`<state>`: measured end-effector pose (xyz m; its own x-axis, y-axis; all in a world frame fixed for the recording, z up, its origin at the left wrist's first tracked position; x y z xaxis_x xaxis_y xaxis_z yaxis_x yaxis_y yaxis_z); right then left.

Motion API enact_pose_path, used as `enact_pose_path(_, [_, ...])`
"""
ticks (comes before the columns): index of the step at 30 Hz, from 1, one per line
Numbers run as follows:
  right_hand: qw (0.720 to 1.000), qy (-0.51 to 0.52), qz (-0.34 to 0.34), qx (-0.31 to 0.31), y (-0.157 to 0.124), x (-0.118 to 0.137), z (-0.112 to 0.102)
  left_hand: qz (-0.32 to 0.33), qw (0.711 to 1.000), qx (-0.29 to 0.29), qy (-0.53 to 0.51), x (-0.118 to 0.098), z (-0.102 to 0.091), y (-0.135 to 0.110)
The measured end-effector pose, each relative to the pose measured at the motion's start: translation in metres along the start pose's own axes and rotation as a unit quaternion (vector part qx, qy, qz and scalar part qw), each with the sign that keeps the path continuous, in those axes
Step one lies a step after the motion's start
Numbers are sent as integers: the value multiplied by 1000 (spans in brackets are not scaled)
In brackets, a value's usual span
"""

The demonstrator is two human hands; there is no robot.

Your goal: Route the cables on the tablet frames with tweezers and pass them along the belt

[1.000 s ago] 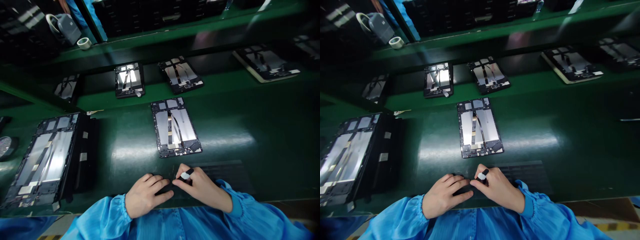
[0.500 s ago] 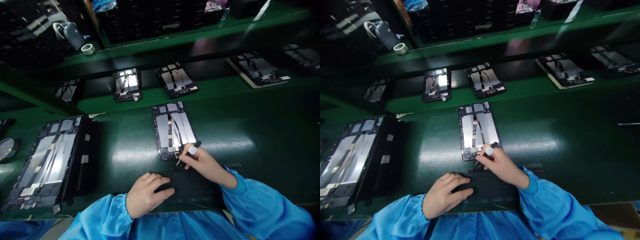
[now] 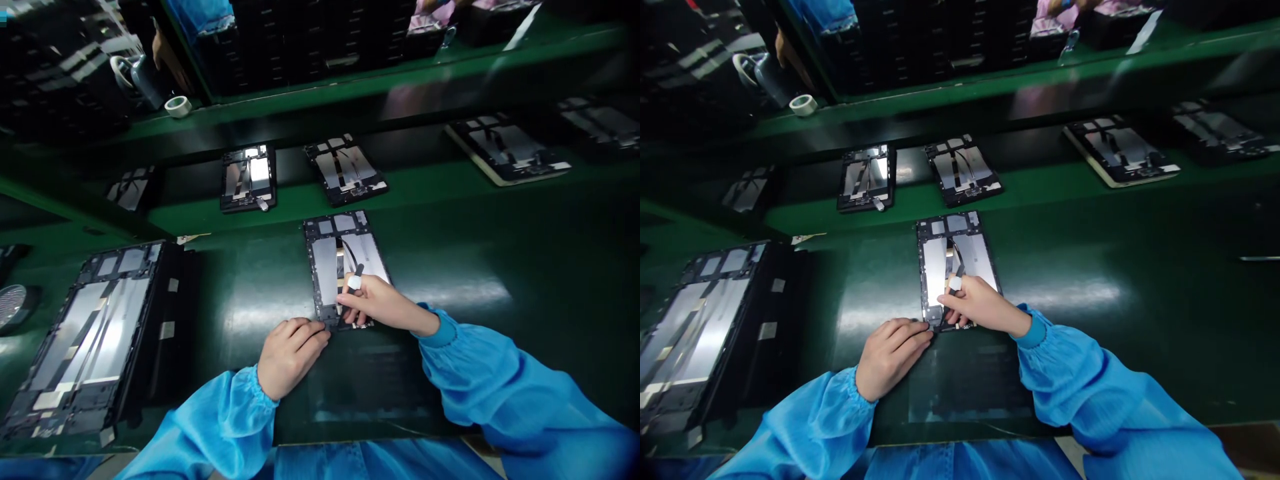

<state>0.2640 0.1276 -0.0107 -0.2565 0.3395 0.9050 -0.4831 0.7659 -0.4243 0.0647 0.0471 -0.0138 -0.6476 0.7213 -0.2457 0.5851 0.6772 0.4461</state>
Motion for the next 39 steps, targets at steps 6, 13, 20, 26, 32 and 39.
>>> enact_pose_path(6, [1000,0,-3,-3,-2,1,0,-4,1000,-2,-6,0,0,1])
enact_pose_path(13, [1000,6,-8,-7,-4,5,2,-6,1000,-2,-7,0,-1,2])
enact_pose_path(20, [1000,-9,-14,-9,-6,4,1,-11,1000,12,-5,0,-1,1])
enact_pose_path(26, [1000,-15,-17,-12,-4,4,2,28,996,66,53,0,-1,-2])
enact_pose_path(32, [993,-19,-57,-100,-22,-5,-15,29,995,78,64,-2,-2,1])
enact_pose_path(39, [979,-134,-100,-117,-40,-12,-15,15,997,64,48,-1,1,1])
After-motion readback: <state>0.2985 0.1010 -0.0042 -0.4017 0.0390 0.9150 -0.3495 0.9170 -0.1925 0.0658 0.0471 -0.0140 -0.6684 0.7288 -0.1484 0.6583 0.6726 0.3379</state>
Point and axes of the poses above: each hand's wrist, its own y-axis towards the middle knuckle, its own z-axis out of the palm, x = y × z, the point moved 2 cm from there along y, towards the middle knuckle, and after that the axes turned 1 degree about y, right-handed, at the moved point
